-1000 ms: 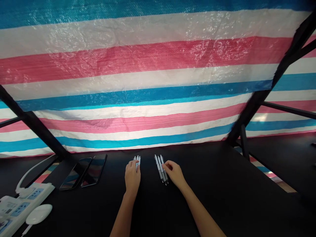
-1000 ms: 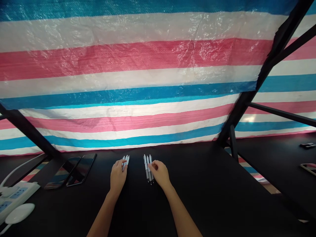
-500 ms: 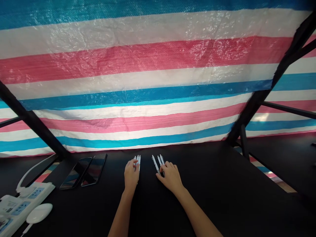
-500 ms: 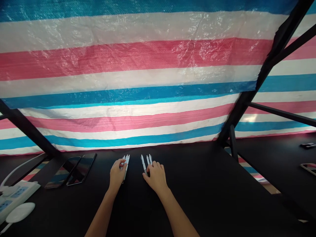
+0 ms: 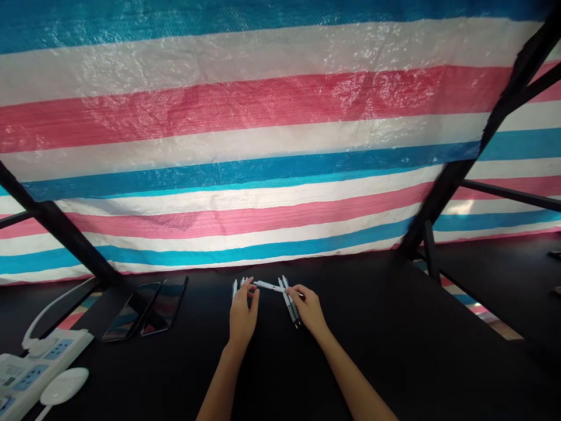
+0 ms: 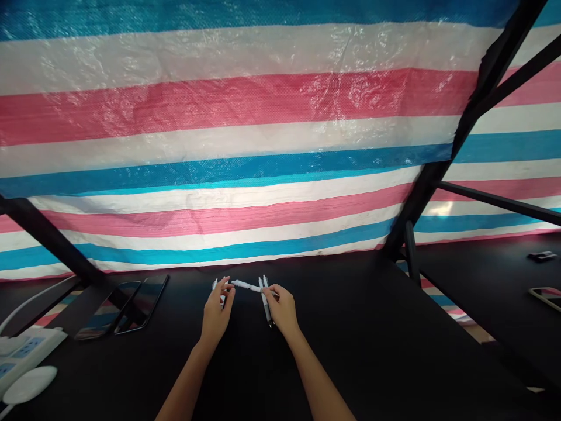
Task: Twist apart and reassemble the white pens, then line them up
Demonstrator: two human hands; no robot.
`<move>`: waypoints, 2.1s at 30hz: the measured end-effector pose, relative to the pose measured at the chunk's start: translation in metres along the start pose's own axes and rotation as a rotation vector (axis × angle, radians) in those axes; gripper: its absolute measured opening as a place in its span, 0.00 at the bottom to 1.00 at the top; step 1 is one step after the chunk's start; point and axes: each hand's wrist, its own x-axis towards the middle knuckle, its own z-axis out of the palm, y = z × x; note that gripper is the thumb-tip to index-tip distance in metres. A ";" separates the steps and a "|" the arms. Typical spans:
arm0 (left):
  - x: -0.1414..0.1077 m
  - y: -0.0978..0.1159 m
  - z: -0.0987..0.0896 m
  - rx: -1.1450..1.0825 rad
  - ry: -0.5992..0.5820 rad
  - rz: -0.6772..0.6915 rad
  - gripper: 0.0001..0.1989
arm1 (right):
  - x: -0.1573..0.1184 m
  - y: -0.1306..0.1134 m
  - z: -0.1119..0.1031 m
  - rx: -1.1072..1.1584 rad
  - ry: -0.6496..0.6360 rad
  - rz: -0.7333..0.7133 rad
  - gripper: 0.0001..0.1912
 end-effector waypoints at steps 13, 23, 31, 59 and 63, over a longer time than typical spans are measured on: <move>-0.003 0.008 -0.005 0.018 -0.043 0.150 0.13 | 0.003 0.001 -0.005 0.246 -0.249 0.066 0.24; -0.002 0.012 -0.009 0.098 -0.090 0.184 0.11 | 0.005 0.005 -0.011 0.134 -0.234 -0.015 0.22; -0.002 0.011 -0.008 0.100 -0.083 0.185 0.15 | 0.003 0.001 -0.015 0.046 -0.258 -0.102 0.19; -0.002 0.011 -0.005 -0.069 -0.028 0.104 0.10 | 0.008 0.005 -0.018 0.088 -0.106 -0.126 0.19; -0.002 0.010 -0.005 -0.051 -0.032 0.149 0.12 | 0.007 0.004 -0.017 0.075 -0.106 -0.119 0.19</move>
